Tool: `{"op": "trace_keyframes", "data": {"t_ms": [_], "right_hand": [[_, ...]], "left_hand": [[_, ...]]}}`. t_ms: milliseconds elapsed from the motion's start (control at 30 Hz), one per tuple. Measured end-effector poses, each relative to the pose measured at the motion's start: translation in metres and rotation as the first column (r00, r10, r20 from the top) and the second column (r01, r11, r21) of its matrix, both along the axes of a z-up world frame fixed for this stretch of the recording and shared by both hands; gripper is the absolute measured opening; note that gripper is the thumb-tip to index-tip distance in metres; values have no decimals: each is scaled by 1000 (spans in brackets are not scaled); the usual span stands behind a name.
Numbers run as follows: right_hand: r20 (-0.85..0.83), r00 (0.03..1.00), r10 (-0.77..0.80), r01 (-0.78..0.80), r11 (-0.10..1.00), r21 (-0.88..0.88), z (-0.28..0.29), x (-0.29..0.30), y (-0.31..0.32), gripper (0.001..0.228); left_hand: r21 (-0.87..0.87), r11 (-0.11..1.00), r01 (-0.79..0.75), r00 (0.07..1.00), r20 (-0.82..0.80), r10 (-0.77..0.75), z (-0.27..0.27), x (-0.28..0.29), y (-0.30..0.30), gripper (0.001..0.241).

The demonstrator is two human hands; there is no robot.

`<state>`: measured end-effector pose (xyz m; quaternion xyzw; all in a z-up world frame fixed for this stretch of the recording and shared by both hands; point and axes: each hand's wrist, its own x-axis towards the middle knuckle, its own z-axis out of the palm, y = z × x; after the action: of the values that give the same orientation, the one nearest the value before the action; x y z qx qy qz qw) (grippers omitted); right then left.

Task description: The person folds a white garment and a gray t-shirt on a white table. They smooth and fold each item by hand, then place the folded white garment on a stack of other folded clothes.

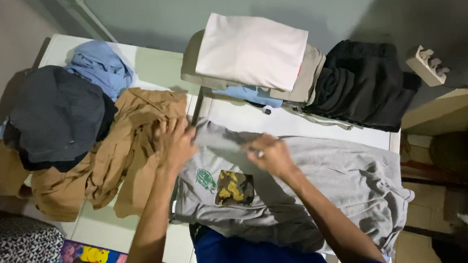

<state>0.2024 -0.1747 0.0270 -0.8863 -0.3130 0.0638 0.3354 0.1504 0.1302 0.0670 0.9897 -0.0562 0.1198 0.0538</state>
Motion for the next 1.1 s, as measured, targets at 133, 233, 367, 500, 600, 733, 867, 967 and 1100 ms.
{"op": "trace_keyframes", "data": {"t_ms": [133,233,367,500,600,733,867,967,1100], "right_hand": [[146,950,278,-279,960,-12,-23,-29,-4,25],[190,950,247,-262,963,58,-34,-34,-12,23],[-3,1000,-31,31,1000,2,-35,-27,-43,21],[171,957,-234,241,970,-20,-20,-24,-98,40],[215,884,-415,449,882,-142,-18,-48,-125,53],[345,812,-472,557,802,-215,-25,-76,-134,73],[331,827,-454,550,775,-312,-38,-76,-135,74],[378,817,-436,561,754,-343,-45,-59,-128,76],[347,810,-473,578,744,-335,-44,-42,-117,74]], "left_hand": [[49,995,82,985,-158,-73,13,-29,-7,40],[-35,999,13,898,-440,-27,6,-41,-21,54],[-217,975,56,974,-204,-101,-35,-38,-68,50],[-453,888,-76,956,-286,-64,-74,-38,-143,71],[-248,968,-45,988,-153,7,-83,-41,-180,83],[-180,975,-127,978,-186,93,-81,-39,-196,83],[-125,983,-134,982,-148,115,-89,-30,-195,83],[-60,993,-103,987,-134,95,-96,-12,-186,81],[-16,995,-94,967,-241,88,-97,16,-169,83]]}}
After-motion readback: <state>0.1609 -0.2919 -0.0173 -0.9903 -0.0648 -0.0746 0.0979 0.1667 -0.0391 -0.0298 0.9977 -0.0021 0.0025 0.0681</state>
